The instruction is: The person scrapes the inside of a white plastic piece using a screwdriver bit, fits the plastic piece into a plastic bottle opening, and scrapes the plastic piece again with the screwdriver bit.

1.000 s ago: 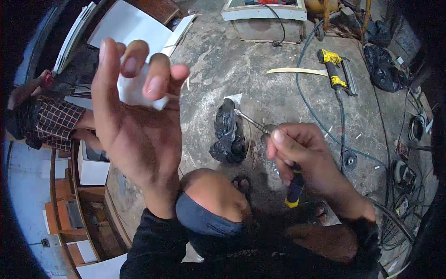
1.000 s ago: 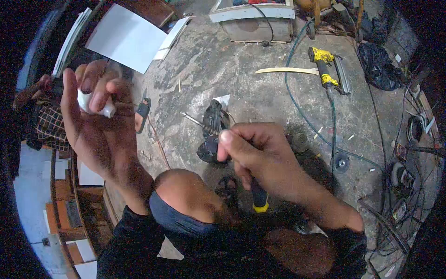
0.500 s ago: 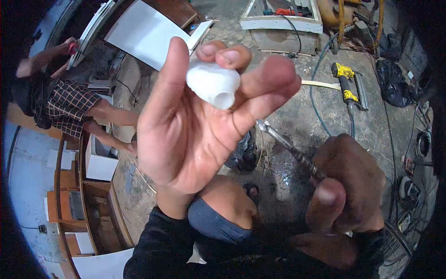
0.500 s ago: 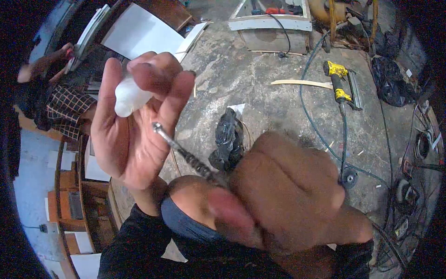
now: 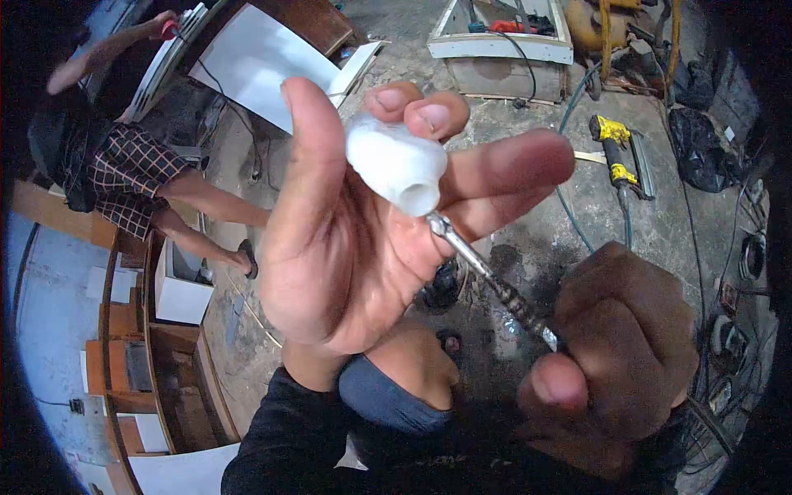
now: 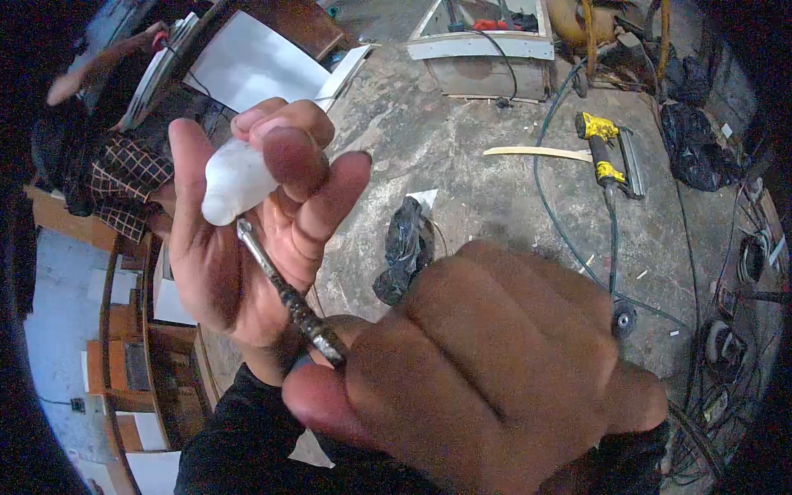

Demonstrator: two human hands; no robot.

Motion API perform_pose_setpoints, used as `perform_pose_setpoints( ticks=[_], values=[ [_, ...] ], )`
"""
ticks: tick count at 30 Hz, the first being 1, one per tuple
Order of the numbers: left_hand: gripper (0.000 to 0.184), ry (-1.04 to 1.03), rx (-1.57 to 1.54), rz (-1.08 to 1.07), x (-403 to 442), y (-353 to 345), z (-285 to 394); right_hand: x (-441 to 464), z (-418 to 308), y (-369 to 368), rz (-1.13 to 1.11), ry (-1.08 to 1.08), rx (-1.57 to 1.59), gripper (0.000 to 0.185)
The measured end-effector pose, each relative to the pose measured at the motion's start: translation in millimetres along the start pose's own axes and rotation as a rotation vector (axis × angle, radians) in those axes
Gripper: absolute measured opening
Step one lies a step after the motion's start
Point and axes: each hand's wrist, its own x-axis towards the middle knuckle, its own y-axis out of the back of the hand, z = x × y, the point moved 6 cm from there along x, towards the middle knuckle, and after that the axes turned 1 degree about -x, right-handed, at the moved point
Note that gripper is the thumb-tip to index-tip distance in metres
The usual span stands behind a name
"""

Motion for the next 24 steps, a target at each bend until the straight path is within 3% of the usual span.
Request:
perform_pose_setpoints(
  ticks=[4,11,15,19,24],
  values=[
    [0.037,0.017,-0.042,0.003,-2,-4,-1,8,-3,9,-0.222,0.066,-0.007,0.042],
    [0.041,-0.001,0.011,0.009,-5,-6,-2,7,-3,8,-0.146,0.084,0.119,0.039],
    [0.039,-0.113,0.232,0.027,-7,-9,-9,14,-4,3,-0.137,0.071,0.136,0.039],
    [0.035,-0.254,0.631,0.215,-8,-5,-15,15,11,-18,-0.119,-0.018,0.108,0.036],
    [0.03,-0.309,0.693,0.335,2,-1,-12,12,24,-34,-0.371,0.082,0.233,0.021]
  ],
)
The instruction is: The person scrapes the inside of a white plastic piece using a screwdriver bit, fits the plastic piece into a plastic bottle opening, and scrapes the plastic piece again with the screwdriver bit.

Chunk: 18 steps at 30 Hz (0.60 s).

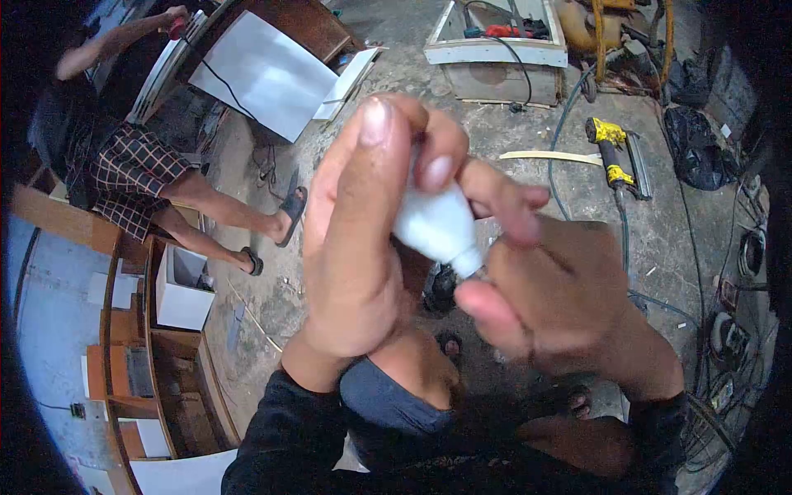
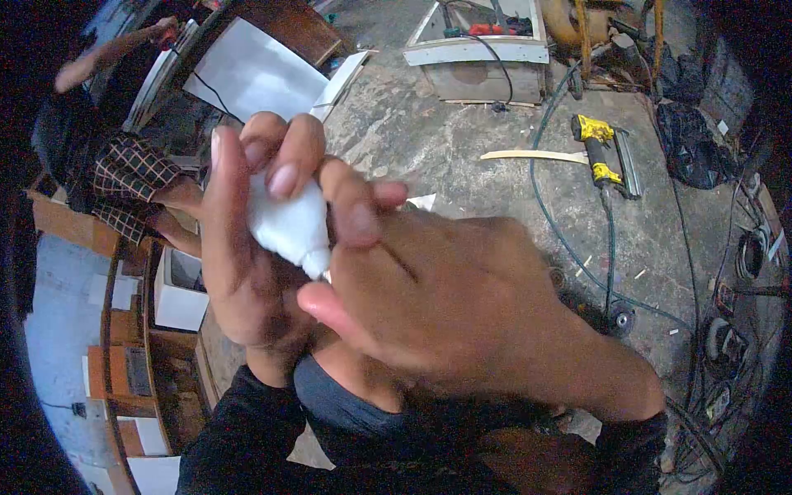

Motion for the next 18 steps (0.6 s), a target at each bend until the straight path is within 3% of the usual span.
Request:
perform_pose_setpoints(
  ticks=[4,8,13,18],
  values=[
    [0.03,0.015,-0.069,0.115,0,4,0,-1,1,-7,-0.155,0.023,0.026,0.018],
    [0.036,-0.114,-0.114,-0.013,1,4,6,-8,1,-17,-0.263,-0.056,0.122,0.016],
    [0.039,-0.184,-0.051,-0.06,-1,1,15,-9,-2,-17,-0.244,-0.04,0.187,0.01],
    [0.038,-0.406,0.095,0.039,2,46,43,-48,-17,-40,-0.241,0.07,0.139,0.021]
  ],
)
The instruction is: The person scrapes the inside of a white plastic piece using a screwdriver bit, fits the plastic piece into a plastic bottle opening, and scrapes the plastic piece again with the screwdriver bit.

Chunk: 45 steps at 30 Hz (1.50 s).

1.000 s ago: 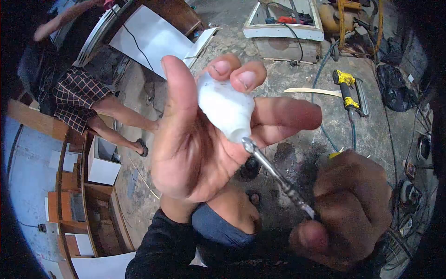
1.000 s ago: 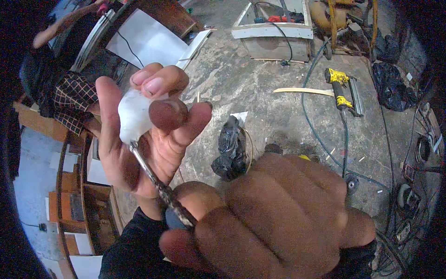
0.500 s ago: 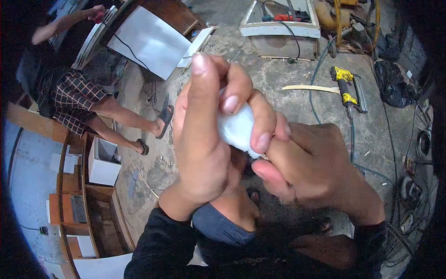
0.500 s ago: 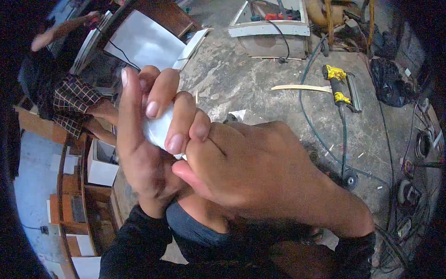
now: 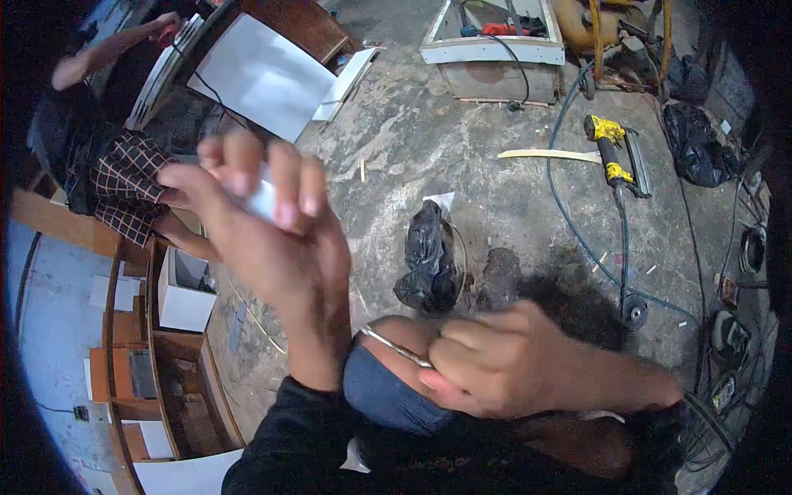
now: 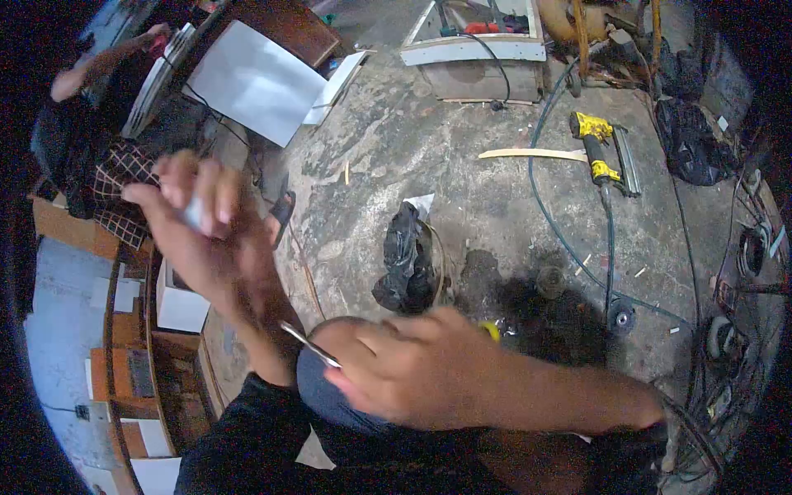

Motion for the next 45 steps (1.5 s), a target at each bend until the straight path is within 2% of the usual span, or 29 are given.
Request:
perform_pose_setpoints(
  ticks=[1,2,5,7,9,11,13,17,22,24,27,31,33,34,39,42,44,45],
  values=[
    [0.038,-0.016,-0.046,0.026,2,11,0,-6,0,-5,-0.029,-0.007,-0.005,0.021],
    [0.036,0.144,-0.18,-0.056,-1,9,-6,-10,9,-6,-0.126,-0.117,-0.015,0.023],
    [0.033,0.328,-0.567,0.197,-3,6,-10,-4,26,21,0.006,-0.22,0.141,0.023],
    [0.033,0.524,-0.759,0.082,-7,2,-20,9,20,39,0.063,-0.194,0.167,0.023],
    [0.034,0.497,-0.759,0.076,-6,3,-20,14,12,44,0.116,-0.166,0.151,0.024],
    [0.035,0.519,-0.776,0.033,-8,-2,-21,15,6,45,0.379,-0.164,0.204,0.026],
    [0.036,0.551,-0.787,0.011,-10,-7,-23,14,1,48,0.461,-0.146,0.183,0.024],
    [0.035,0.606,-0.81,0.063,-14,-11,-24,22,-8,53,0.305,-0.103,0.089,0.015],
    [0.034,0.661,-0.832,0.076,-16,-10,-30,27,-13,46,0.408,-0.04,-0.029,0.015],
    [0.035,0.683,-0.861,0.07,-17,-13,-31,33,-15,49,0.367,-0.054,-0.063,0.016],
    [0.035,0.645,-0.793,0.094,-19,-13,-30,33,-16,48,0.337,-0.095,-0.137,0.018],
    [0.036,0.569,-0.505,0.144,-23,-22,-31,41,-10,47,0.176,-0.156,-0.188,0.017],
    [0.037,0.532,-0.331,0.089,-24,-32,-31,43,-1,40,0.235,-0.114,-0.198,0.016],
    [0.038,0.491,-0.268,0.161,-22,-34,-31,43,3,37,0.243,-0.097,-0.186,0.016],
    [0.037,0.496,-0.309,-0.012,-19,-32,-29,39,12,37,0.106,-0.045,-0.042,0.015],
    [0.037,0.444,-0.287,-0.105,-18,-36,-25,40,11,36,0.007,-0.058,-0.081,0.015],
    [0.037,0.255,-0.181,-0.081,-11,-27,-13,37,4,36,-0.116,-0.079,-0.058,0.018],
    [0.036,0.093,-0.096,-0.039,-3,-12,-1,33,-1,34,-0.186,-0.075,0.002,0.02]
  ],
)
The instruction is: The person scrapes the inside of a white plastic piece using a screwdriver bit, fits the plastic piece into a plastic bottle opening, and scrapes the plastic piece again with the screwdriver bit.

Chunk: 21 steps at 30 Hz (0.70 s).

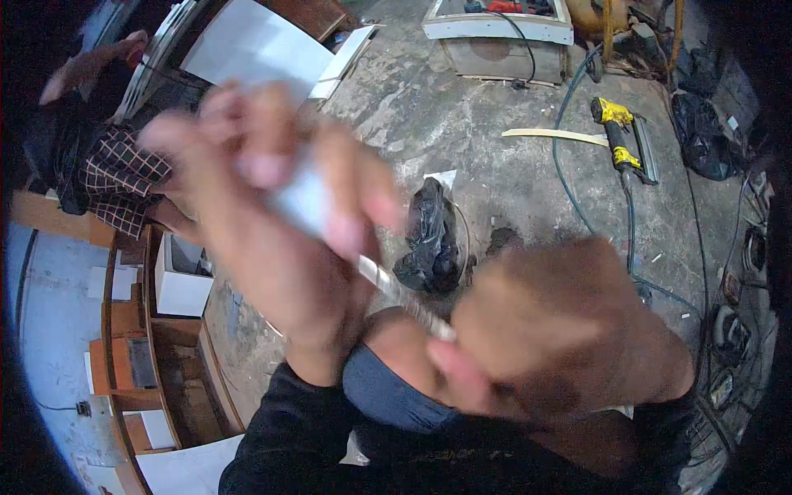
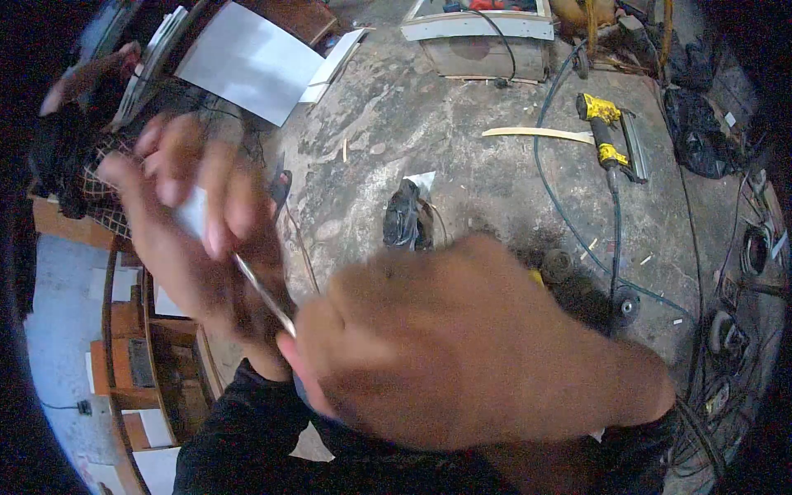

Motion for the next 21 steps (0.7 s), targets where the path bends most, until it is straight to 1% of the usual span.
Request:
perform_pose_setpoints(
  ticks=[1,2,4,5,7,9,10,11,12,17,18,21],
  values=[
    [0.036,-0.161,0.088,0.039,3,7,13,-4,-2,-4,-0.022,-0.007,0.02,0.023],
    [0.035,-0.088,0.06,0.04,1,7,9,-8,-5,-8,-0.044,-0.014,0.04,0.025],
    [0.034,0.061,0.003,0.04,-6,2,-1,-14,0,-16,0.008,-0.068,0.021,0.027],
    [0.03,0.202,-0.231,-0.019,-4,7,-3,-16,4,-16,0.031,-0.099,0.024,0.028],
    [0.028,0.309,-0.409,0.019,-8,7,-7,-18,13,1,0.062,-0.175,0.07,0.028],
    [0.027,0.395,-0.568,-0.001,-4,7,-10,-19,12,9,0.315,-0.141,0.103,0.027],
    [0.026,0.437,-0.632,-0.022,-5,6,-11,-20,9,11,0.355,-0.146,0.109,0.027],
    [0.026,0.44,-0.661,0.012,-5,5,-10,-22,7,13,0.394,-0.151,0.116,0.027],
    [0.027,0.451,-0.68,0.032,-6,6,-12,-19,2,20,0.361,-0.171,0.101,0.027],
    [0.033,0.541,-0.717,0.148,-7,5,-23,-12,-10,23,0.408,-0.173,-0.1,0.023],
    [0.034,0.557,-0.741,0.152,-8,3,-24,-11,-14,26,0.379,-0.189,-0.149,0.023],
    [0.035,0.589,-0.782,0.158,-8,4,-24,-9,-21,28,0.393,-0.225,-0.295,0.026]
  ],
)
